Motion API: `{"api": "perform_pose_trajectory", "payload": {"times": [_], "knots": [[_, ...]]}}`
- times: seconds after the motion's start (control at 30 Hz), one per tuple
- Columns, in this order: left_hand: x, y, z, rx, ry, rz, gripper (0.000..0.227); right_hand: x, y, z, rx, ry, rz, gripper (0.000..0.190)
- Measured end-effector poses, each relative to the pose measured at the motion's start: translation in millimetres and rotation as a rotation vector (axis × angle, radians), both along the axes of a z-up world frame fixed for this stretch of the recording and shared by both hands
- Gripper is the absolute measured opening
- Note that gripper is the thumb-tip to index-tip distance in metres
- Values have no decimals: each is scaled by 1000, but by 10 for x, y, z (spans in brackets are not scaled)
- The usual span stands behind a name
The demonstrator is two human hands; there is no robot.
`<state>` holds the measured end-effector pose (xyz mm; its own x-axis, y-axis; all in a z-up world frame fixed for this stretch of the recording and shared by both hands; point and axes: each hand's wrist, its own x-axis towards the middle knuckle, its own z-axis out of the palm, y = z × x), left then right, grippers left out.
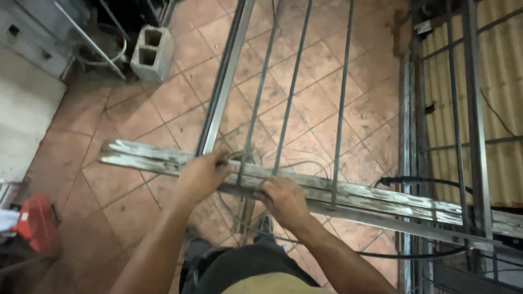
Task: Assembling a metal gate frame by positioning metal rods into the structure
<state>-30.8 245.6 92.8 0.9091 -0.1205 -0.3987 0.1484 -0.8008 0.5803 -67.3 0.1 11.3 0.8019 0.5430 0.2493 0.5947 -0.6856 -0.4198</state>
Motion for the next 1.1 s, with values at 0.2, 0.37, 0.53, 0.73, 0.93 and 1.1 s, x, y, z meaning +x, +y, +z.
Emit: {"api": "perform_pose_trajectory", "payload": {"times": [0.2, 0.37, 0.53, 0.73, 0.93, 1.1], "knots": [[-235, 1065, -392, -236, 82, 136, 35, 95, 977, 254, 182, 23, 166, 6], [-226, 2204, -633, -386, 41, 201, 35, 286, 2261, 268, 231, 19, 114, 11], [-323, 3232, -714, -517, -41, -21, 28, 455, 3271, 223, 34, 22, -49, 24], [-89, 4037, -498, -459, 217, -68, 33, 829, 3908, 426, 24, -1, -104, 22], [807, 4335, -154, -481, 214, -270, 37, 1364, 4107, 435, -27, 55, -425, 48], [1911, 4280, -294, -468, 42, -541, 42, 2089, 3928, 325, -65, -14, -617, 47]]}}
